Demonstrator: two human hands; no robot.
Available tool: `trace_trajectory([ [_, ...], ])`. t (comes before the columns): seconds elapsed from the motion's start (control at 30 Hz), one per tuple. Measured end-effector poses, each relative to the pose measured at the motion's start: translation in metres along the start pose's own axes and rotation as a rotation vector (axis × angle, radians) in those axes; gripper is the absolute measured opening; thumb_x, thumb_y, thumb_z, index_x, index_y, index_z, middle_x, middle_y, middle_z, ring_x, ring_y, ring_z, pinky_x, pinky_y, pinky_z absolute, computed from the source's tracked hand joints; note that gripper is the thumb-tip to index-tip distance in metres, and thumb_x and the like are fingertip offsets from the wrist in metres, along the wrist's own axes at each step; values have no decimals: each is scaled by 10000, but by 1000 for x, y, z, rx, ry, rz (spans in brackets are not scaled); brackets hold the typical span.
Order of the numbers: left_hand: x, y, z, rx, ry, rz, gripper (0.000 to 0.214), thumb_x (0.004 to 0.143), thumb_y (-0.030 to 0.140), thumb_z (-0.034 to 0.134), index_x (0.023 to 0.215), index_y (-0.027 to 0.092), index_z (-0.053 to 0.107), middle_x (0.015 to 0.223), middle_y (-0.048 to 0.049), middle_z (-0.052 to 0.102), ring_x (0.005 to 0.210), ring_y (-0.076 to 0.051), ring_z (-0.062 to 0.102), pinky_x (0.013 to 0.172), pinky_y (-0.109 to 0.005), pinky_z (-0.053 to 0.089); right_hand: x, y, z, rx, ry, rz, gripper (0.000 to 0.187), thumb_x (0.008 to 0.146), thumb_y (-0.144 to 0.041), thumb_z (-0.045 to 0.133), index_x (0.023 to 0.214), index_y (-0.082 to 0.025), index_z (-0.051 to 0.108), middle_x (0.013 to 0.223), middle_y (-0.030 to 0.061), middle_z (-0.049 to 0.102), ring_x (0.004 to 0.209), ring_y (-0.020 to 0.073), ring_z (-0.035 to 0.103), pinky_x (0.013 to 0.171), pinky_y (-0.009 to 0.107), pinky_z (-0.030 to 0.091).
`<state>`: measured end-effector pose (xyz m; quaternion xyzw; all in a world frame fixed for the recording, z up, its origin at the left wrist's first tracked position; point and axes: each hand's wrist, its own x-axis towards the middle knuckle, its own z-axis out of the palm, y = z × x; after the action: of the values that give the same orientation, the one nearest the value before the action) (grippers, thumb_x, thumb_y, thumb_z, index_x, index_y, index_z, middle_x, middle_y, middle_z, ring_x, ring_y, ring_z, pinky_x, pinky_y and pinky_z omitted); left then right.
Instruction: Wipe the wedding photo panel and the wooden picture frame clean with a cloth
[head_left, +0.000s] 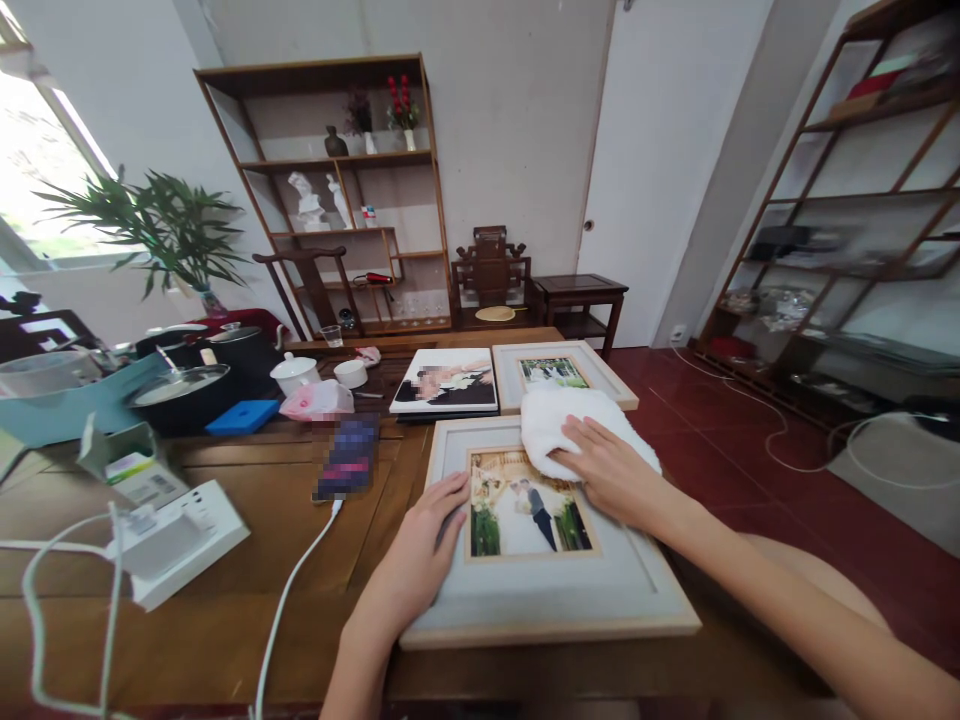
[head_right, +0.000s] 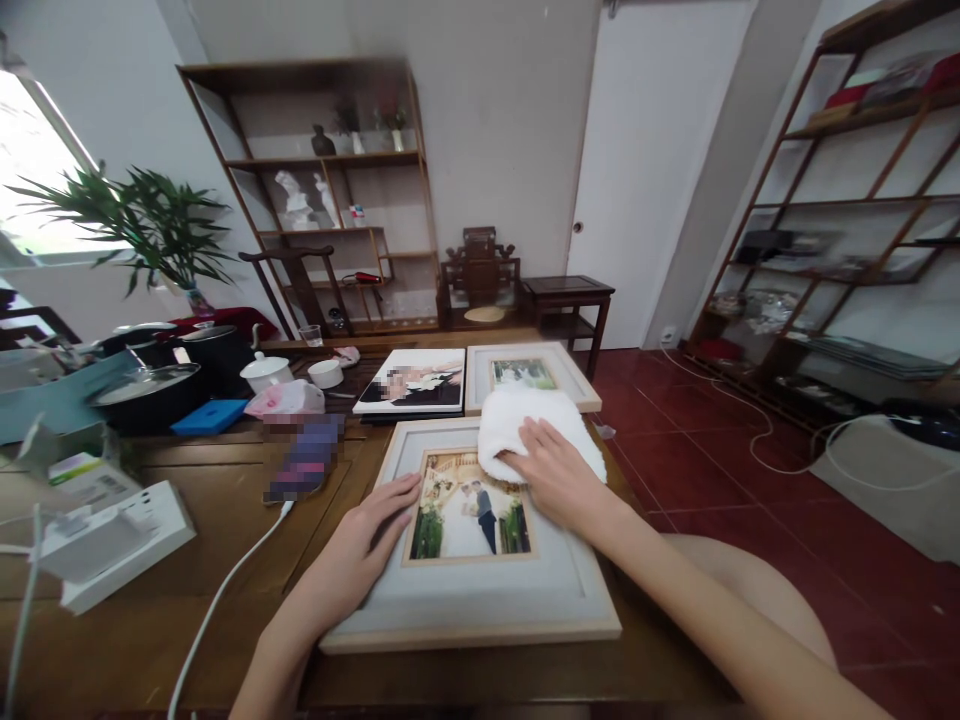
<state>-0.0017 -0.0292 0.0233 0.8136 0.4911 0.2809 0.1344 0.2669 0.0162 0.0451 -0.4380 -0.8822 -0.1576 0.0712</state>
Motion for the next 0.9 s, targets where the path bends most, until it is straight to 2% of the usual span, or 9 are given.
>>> trace_trajectory([
  [0.13, 0, 1, 1, -6, 25, 0, 312, 878, 182, 421, 1132, 158, 600, 1277, -95, 550, 1207, -211, 486, 1034, -415, 381, -8, -6, -6, 73, -36, -2, 682, 608, 66, 374, 1234, -169, 505, 1256, 149, 521, 1264, 263, 361, 1033, 465, 279],
  [0.3, 1, 0, 2, -23, 48, 19, 298, 871, 181, 433, 1106, 156, 614, 1259, -103, 564, 1190, -218, 503, 1021, -421, 396, -36, -36, -39, 134, -150, 7, 595, 626, 26, 415, 1179, -148, 554, 1187, 174, 566, 1184, 302, 450, 989, 492, 334],
  [0.43, 0, -1, 2, -13, 36, 23, 308, 874, 184, 428, 1125, 159, 604, 1266, -98, 559, 1199, -216, 494, 1024, -420, 393, -63, -61, -63, 202, -204, 30, 571, 590, 15, 441, 1075, -225, 623, 1110, 122, 619, 1070, 304, 537, 907, 462, 424],
  [0.53, -1, 0, 0, -8, 22, 17, 319, 875, 183, 427, 1148, 166, 592, 1278, -90, 550, 1209, -213, 483, 1033, -416, 381, -71, -64, -66, 210, -201, 45, 592, 565, 11, 443, 1065, -246, 627, 1143, 114, 604, 1079, 308, 535, 914, 468, 422],
  [0.63, -2, 1, -1, -13, 16, 17, 323, 875, 185, 430, 1159, 174, 583, 1289, -82, 541, 1219, -208, 472, 1041, -410, 371, -60, -50, -53, 163, -183, 82, 643, 578, 32, 422, 1152, -212, 577, 1265, 151, 520, 1193, 308, 449, 979, 484, 359],
  [0.8, -1, 1, -3, -7, -3, 13, 328, 883, 190, 417, 1173, 183, 571, 1300, -79, 531, 1235, -203, 454, 1044, -420, 366, -13, -13, -24, 55, -116, 58, 673, 625, 58, 407, 1250, -175, 491, 1343, 171, 437, 1298, 293, 297, 1033, 483, 264],
  [0.9, -1, 2, -4, -20, 13, 15, 317, 878, 186, 425, 1151, 195, 586, 1292, -72, 539, 1223, -202, 469, 1033, -415, 381, 10, 3, -17, 32, -113, 33, 650, 643, 54, 412, 1259, -139, 480, 1330, 194, 444, 1293, 292, 304, 1038, 484, 245],
])
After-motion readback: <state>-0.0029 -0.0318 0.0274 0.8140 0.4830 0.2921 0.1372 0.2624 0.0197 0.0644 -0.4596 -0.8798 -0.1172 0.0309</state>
